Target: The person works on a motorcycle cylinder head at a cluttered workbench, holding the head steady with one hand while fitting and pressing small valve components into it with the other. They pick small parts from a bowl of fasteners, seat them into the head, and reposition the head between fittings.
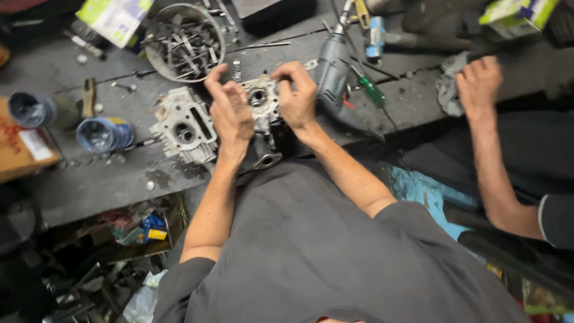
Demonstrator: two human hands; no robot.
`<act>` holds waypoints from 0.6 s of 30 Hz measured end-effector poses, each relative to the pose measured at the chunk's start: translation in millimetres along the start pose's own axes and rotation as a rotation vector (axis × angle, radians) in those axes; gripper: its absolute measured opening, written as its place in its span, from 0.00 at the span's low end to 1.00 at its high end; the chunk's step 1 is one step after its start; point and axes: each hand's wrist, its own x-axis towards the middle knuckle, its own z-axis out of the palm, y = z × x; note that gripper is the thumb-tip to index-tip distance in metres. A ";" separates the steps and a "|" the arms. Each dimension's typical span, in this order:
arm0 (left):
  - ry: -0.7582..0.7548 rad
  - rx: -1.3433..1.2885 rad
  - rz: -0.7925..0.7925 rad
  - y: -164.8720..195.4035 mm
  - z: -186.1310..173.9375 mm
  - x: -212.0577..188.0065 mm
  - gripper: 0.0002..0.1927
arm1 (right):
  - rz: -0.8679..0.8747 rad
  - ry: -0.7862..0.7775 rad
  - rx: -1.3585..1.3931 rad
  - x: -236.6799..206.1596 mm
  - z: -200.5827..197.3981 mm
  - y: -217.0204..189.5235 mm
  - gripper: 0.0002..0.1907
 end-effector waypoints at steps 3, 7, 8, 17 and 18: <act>-0.001 -0.011 0.063 -6.2 -6.7 2.6 0.35 | -0.057 -0.009 0.041 -8.0 4.4 1.4 0.09; -0.251 -0.451 -0.141 -5.8 -41.0 19.5 0.18 | -0.052 -0.066 0.054 -17.1 9.7 7.8 0.08; -0.345 -0.617 -0.155 -3.6 -58.5 25.8 0.16 | -0.006 -0.069 0.101 -18.1 9.4 11.0 0.09; 0.296 0.633 -0.080 6.8 -282.2 82.8 0.11 | 0.132 0.023 0.324 -34.1 -15.4 35.3 0.13; 0.294 0.791 -0.025 3.6 -288.5 89.2 0.11 | 0.147 0.030 0.331 -37.1 -15.3 33.2 0.13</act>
